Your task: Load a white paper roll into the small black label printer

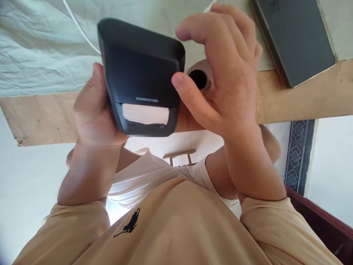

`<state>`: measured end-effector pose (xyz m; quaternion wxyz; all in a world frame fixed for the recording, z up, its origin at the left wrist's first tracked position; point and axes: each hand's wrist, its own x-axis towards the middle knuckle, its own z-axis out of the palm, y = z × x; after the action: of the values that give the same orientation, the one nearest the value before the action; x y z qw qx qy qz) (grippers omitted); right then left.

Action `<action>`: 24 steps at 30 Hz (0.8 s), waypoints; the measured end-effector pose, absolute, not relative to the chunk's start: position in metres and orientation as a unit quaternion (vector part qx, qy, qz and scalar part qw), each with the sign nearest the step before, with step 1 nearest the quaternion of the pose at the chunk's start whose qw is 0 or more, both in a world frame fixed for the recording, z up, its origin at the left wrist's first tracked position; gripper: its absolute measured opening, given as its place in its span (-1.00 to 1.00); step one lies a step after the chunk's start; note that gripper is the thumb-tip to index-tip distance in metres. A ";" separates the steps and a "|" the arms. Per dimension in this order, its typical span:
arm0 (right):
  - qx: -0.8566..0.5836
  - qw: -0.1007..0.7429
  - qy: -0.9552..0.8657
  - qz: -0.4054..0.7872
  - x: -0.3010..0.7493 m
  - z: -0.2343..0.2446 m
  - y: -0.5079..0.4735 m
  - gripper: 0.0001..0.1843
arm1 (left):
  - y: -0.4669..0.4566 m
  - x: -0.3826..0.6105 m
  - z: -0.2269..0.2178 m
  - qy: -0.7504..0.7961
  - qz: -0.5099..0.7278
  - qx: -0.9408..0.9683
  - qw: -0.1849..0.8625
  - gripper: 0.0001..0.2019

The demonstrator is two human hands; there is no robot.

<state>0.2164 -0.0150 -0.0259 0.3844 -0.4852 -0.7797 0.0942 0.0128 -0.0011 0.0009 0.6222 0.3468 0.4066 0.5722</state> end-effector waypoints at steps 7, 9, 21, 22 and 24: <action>-0.469 0.414 -0.776 0.079 0.221 -0.038 -0.010 -0.41 | -0.002 0.007 0.015 0.428 0.555 0.335 0.630 -0.40; -0.465 0.421 -0.775 0.069 0.222 -0.042 -0.009 -0.39 | -0.003 0.006 0.016 0.434 0.549 0.333 0.632 -0.40; -0.489 0.357 -0.789 0.102 0.217 -0.024 -0.023 -0.39 | -0.021 -0.002 -0.010 0.471 0.528 0.332 0.625 -0.48; -0.486 0.358 -0.791 0.098 0.217 -0.023 -0.024 -0.37 | -0.023 -0.005 -0.016 0.470 0.538 0.336 0.614 -0.49; -0.482 0.355 -0.796 0.093 0.217 -0.022 -0.024 -0.31 | -0.026 -0.009 -0.027 0.457 0.568 0.342 0.593 -0.47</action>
<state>0.2174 -0.0243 -0.0223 0.3545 -0.4817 -0.7960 0.0931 -0.0088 -0.0264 -0.0275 0.5927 0.3422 0.4570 0.5681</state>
